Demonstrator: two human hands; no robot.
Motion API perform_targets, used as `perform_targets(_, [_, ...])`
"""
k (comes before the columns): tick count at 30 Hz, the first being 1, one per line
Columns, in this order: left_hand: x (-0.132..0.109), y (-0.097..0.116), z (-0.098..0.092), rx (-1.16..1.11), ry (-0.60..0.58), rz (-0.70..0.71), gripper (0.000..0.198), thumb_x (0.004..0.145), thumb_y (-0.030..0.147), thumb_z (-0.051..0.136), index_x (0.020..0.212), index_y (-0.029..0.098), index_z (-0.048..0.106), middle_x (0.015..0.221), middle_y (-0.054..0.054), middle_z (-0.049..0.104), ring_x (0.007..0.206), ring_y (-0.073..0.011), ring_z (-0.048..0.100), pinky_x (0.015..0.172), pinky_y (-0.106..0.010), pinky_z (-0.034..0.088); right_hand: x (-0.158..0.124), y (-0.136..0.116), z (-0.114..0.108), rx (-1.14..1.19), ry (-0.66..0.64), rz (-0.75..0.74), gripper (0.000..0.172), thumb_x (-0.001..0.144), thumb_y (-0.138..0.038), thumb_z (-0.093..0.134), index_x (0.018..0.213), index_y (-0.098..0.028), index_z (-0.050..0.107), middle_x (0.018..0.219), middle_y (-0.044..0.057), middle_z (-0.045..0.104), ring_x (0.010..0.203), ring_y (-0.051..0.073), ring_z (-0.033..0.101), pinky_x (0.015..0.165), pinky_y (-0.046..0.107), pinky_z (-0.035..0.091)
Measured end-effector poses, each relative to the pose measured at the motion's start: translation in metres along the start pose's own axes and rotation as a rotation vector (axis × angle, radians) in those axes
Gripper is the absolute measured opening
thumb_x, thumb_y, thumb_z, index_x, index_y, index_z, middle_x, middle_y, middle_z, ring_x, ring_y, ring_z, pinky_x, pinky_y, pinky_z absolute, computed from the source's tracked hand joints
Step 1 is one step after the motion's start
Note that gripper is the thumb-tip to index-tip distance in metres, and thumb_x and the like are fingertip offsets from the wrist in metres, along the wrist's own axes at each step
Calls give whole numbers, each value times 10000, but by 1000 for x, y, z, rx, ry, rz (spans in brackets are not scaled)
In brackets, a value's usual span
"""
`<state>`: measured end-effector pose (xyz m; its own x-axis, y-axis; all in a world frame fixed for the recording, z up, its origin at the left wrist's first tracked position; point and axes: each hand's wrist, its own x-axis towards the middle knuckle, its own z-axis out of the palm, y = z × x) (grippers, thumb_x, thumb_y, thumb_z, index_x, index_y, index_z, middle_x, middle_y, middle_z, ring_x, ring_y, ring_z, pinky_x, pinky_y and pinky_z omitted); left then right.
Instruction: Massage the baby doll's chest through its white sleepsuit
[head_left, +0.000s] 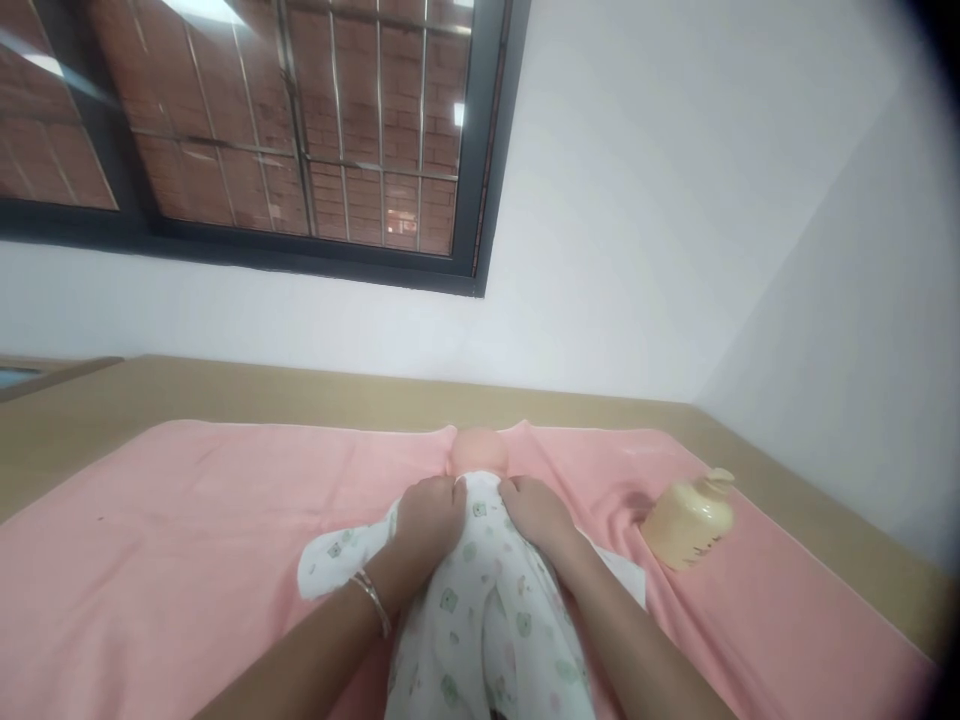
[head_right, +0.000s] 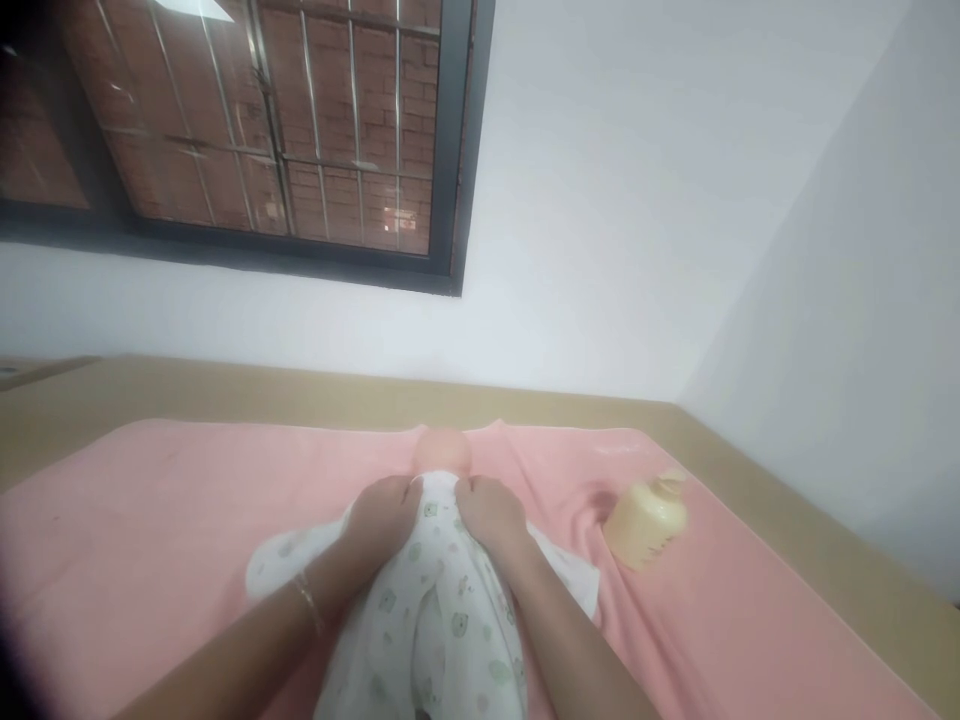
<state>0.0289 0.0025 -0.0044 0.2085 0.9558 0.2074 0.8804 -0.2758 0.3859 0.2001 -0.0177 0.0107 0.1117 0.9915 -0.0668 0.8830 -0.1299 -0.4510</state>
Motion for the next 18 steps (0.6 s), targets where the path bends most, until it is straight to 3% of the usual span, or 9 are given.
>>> perform_targets(12, [-6, 6, -12, -23, 14, -1, 470, 919, 323, 251, 733, 151, 647, 789, -88, 672, 664, -168, 575, 610, -280, 341, -19, -24, -9, -217, 75, -21, 411, 888, -278, 290, 811, -140, 670, 839, 143, 666, 716, 212, 590, 588, 280, 338])
perform_targets(18, [-7, 4, -8, 6, 52, 76, 482, 939, 306, 218, 749, 156, 636, 816, -97, 668, 721, -184, 577, 665, -307, 351, -31, -32, -4, -280, 114, -76, 417, 904, -340, 301, 788, -159, 658, 798, 131, 658, 711, 219, 590, 610, 294, 336])
